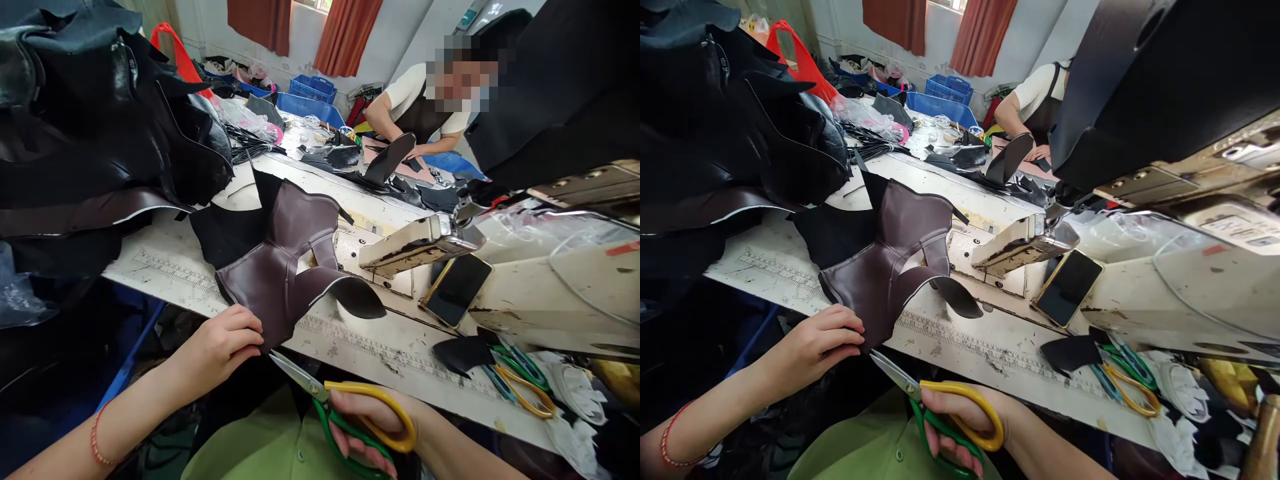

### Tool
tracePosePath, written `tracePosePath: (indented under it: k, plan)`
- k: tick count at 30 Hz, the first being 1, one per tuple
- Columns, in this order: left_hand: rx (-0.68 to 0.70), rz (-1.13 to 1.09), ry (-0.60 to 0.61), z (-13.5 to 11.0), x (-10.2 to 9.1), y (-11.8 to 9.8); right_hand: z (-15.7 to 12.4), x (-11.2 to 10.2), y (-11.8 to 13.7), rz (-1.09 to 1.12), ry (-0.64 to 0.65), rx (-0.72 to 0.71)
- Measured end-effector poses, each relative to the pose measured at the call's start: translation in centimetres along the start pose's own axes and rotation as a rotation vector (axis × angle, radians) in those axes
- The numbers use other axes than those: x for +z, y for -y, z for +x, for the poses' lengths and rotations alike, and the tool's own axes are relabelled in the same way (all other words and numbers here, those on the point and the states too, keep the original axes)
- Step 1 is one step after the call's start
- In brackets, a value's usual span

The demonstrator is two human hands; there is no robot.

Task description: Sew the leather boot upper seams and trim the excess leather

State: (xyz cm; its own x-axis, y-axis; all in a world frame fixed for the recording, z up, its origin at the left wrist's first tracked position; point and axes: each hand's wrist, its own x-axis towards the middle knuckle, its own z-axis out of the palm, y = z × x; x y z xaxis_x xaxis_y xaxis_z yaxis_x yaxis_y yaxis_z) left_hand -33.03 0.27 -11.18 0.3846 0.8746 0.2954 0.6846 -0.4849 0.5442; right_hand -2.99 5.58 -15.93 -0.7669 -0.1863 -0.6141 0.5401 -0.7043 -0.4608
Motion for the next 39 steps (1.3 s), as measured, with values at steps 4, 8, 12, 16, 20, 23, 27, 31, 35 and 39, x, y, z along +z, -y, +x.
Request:
tracePosePath:
  k: [4, 8, 12, 16, 20, 23, 27, 31, 35, 39]
  plan:
    - [-0.013, -0.019, -0.011, -0.2, 0.0, 0.3, 0.8, 0.3, 0.9, -0.023, 0.029, -0.025]
    - [-0.019, 0.017, -0.016, -0.4, 0.3, -0.1, 1.4, 0.7, 1.2, -0.077, -0.040, -0.099]
    - [-0.017, 0.189, -0.032, -0.5, 0.9, -1.6, 0.8, 1.8, 1.7, -0.276, -0.193, -0.079]
    - [0.026, 0.358, -0.083, -0.7, 1.7, -3.1, 0.3, 3.0, 2.0, -0.431, -0.351, -0.082]
    - [0.073, 0.391, -0.151, -1.2, 2.6, -3.2, 0.3, 3.4, 1.9, -0.491, -0.371, -0.102]
    - [0.040, 0.281, -0.257, -2.1, 3.2, -3.0, 0.6, 3.5, 1.8, -0.386, -0.330, -0.077]
    - [-0.043, 0.173, -0.351, -3.2, 4.1, -2.9, 1.2, 4.1, 2.1, -0.255, -0.206, -0.099]
    - [0.024, 0.182, -0.448, -3.2, 4.4, -3.1, 1.9, 4.8, 2.1, -0.222, -0.206, -0.145]
    - [0.082, 0.175, -0.438, -3.0, 4.3, -2.9, 2.5, 4.7, 1.5, -0.193, -0.213, -0.158]
    - [0.084, 0.133, -0.405, -3.4, 4.4, -2.6, 3.3, 4.7, 1.1, -0.090, -0.166, -0.169]
